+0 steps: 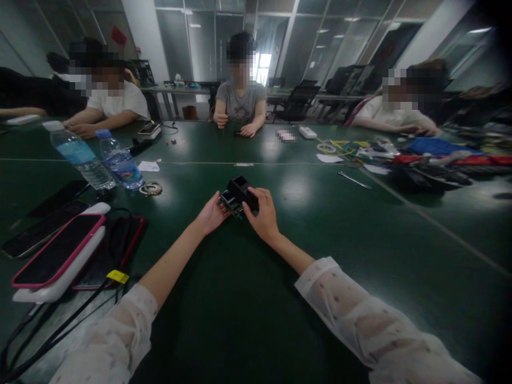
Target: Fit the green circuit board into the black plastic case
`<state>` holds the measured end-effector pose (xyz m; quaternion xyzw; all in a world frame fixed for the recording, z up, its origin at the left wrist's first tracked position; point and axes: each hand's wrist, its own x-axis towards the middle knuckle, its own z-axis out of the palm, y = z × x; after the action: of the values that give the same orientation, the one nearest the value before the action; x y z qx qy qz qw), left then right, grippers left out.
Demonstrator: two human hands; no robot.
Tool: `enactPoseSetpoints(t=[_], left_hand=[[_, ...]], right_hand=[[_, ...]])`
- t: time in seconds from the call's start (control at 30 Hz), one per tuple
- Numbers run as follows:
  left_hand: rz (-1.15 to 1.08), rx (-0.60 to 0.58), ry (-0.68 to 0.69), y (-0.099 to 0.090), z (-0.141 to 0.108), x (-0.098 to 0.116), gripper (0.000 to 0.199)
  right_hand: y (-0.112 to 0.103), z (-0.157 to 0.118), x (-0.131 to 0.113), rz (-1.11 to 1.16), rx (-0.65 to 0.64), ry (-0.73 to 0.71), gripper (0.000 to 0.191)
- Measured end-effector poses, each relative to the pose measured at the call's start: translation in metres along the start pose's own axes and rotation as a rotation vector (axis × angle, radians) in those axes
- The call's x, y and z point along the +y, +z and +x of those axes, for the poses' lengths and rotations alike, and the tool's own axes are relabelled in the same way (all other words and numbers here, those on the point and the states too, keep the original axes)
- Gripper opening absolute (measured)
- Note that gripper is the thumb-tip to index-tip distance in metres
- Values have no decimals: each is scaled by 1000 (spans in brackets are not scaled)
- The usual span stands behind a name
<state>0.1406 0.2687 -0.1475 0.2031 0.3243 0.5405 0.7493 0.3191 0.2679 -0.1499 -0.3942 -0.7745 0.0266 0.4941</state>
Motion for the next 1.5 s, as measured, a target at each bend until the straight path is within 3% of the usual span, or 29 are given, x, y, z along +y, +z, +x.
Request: enactPoseSetpoints(t=[0.23,0.43,0.83,1.07,1.5], left_hand=[[-7,29,-2,1,-1,0,28],[-5,14,-2,0,0,0,29],[-50,42,-6,1,-2,2,33],[-32,-37,4,-2,-2,3,39],[-8,-79,1,0,-8,5,44]], right_hand=[[1,-1,-2,-4,-110,-63,43],[-1,-2,-4,-11,-79,-54,45],[7,-3,2,-2,-396,-62,51],[9,-4,6,27,-360,-53,53],[8,-5,7,66,-351,-31,51]])
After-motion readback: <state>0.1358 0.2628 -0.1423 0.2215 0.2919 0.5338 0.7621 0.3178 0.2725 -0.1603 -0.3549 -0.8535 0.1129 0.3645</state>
